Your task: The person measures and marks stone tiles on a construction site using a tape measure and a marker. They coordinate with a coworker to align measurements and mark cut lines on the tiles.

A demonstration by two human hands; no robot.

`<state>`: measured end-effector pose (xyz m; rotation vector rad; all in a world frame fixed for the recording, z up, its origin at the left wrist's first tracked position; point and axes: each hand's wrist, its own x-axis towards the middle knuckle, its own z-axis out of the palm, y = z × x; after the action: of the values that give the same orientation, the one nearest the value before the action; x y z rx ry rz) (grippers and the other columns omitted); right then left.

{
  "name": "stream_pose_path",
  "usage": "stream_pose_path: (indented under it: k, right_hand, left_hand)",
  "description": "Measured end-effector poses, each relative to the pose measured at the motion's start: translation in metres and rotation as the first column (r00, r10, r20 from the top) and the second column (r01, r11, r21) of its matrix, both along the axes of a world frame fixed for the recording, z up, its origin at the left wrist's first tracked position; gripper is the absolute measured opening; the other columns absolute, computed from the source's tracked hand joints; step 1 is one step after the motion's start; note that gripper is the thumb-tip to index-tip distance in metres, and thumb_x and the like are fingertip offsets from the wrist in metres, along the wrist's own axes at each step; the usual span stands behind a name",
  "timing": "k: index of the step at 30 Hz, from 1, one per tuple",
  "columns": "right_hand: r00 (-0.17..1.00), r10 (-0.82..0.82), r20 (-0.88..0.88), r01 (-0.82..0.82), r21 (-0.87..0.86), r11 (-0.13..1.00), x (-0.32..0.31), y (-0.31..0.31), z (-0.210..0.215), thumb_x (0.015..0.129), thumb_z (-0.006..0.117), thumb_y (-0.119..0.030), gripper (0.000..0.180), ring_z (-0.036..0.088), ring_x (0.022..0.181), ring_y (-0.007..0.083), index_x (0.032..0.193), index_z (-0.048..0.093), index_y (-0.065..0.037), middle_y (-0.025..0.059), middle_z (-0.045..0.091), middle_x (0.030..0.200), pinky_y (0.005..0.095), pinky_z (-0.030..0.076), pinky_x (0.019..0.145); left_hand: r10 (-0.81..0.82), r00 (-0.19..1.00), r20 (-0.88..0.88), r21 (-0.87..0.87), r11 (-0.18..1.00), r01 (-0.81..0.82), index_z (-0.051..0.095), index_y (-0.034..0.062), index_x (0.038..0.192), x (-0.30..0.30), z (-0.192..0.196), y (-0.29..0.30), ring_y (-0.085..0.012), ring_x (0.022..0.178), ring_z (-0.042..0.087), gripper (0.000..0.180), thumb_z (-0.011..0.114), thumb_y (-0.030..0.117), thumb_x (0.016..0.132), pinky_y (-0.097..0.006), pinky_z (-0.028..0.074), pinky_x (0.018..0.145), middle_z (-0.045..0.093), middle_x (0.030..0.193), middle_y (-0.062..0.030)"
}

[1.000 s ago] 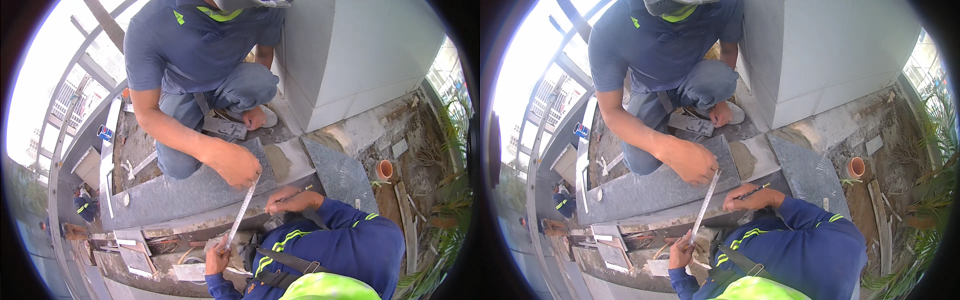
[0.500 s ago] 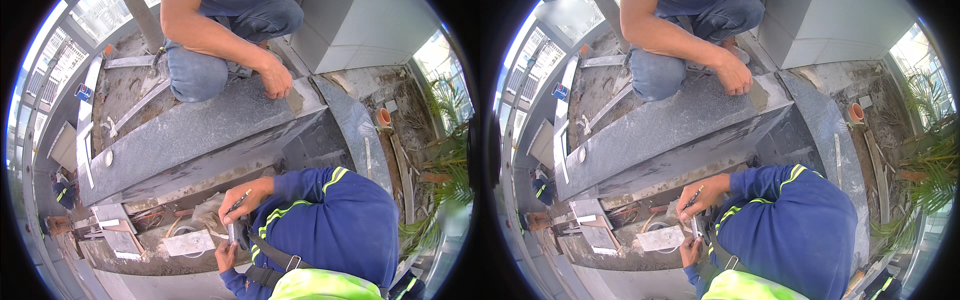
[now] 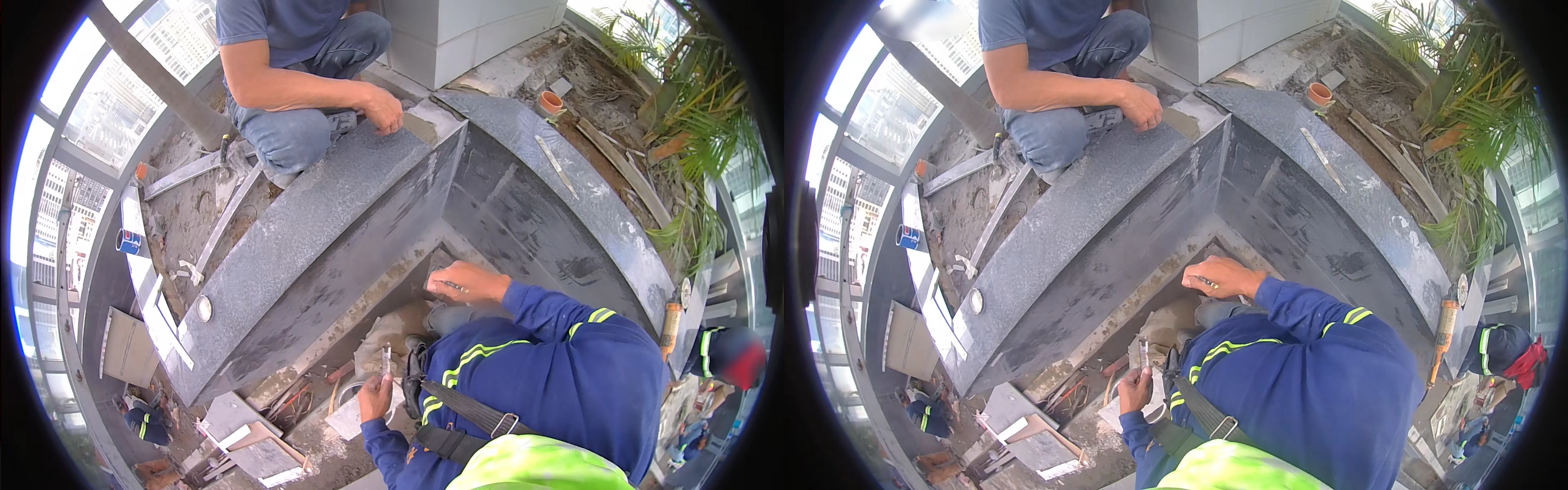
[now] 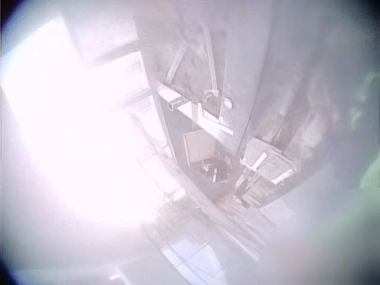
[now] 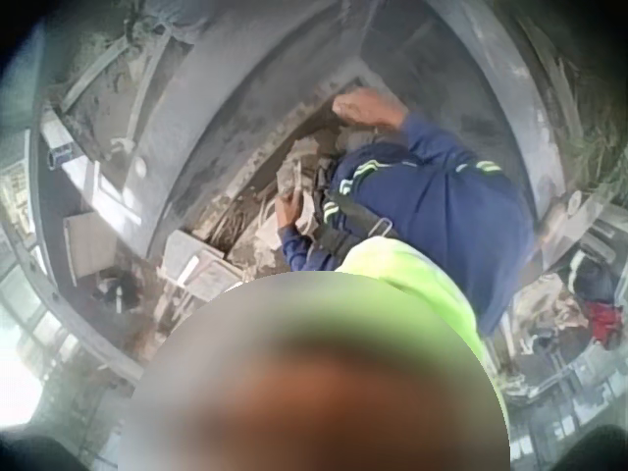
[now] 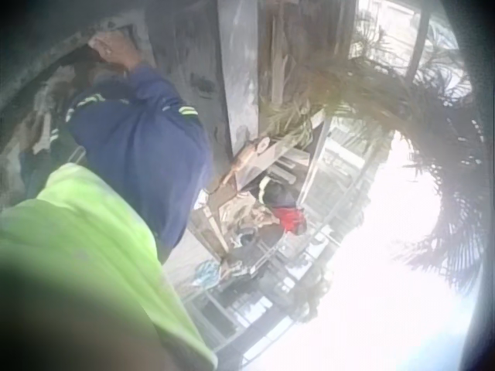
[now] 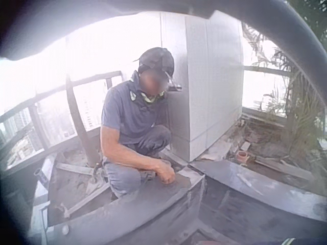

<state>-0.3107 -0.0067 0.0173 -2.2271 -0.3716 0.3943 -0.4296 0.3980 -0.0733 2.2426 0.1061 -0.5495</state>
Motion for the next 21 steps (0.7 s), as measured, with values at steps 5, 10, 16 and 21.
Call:
stream_pose_path:
  k: [5, 10, 16, 21]
  right_hand:
    - [0.239, -0.627, 0.741, 0.931, 0.01, 0.366, -0.001, -0.165, -0.001, 0.101, 0.068, -0.022, 0.017, 0.067, 0.098, 0.0399, 0.112, 0.069, -0.009, 0.0162, 0.072, 0.101, 0.0486, 0.053, 0.085]
    - [0.149, -0.636, 0.757, 0.961, -0.261, -0.087, -0.017, -0.287, -0.022, 0.1, 0.069, -0.027, 0.026, 0.063, 0.112, 0.0351, 0.122, 0.07, -0.013, 0.0123, 0.068, 0.117, 0.0517, 0.05, 0.089]
    - [0.196, -0.53, 0.825, 0.966, -0.071, 0.247, -0.025, -0.238, -0.055, 0.095, 0.075, -0.022, 0.028, 0.064, 0.106, 0.0326, 0.122, 0.071, -0.014, 0.0116, 0.067, 0.11, 0.0457, 0.051, 0.085]
    - [0.847, -0.531, -0.026, 0.522, -0.154, 0.839, -0.022, -0.048, -0.127, 0.108, 0.056, -0.032, 0.032, 0.068, 0.108, 0.0453, 0.116, 0.069, -0.005, 0.0216, 0.073, 0.111, 0.0514, 0.053, 0.092]
  left_hand:
    - [-0.191, 0.977, -0.098, 0.086, 0.976, 0.2, 0.07, -0.0029, 0.085, 0.022, 0.025, 0.003, -0.0302, 0.064, 0.059, 0.054, 0.078, 0.05, 0.093, -0.045, 0.049, 0.066, 0.067, 0.072, -0.0205]
    - [-0.335, 0.942, -0.026, 0.161, 0.929, 0.335, 0.073, -0.0061, 0.089, 0.03, 0.032, 0.015, -0.0217, 0.067, 0.063, 0.056, 0.083, 0.049, 0.088, -0.042, 0.052, 0.068, 0.073, 0.079, -0.0188]
    - [-0.315, 0.946, -0.081, 0.287, 0.901, 0.324, 0.079, 0.0, 0.095, 0.031, 0.055, 0.005, -0.0397, 0.09, 0.075, 0.056, 0.084, 0.055, 0.084, -0.046, 0.057, 0.082, 0.077, 0.093, -0.0224]
    - [-0.249, 0.951, -0.181, 0.191, 0.94, 0.282, 0.08, 0.0073, 0.108, 0.007, 0.061, 0.015, -0.0313, 0.091, 0.076, 0.046, 0.079, 0.05, 0.091, -0.043, 0.058, 0.082, 0.078, 0.097, -0.0172]
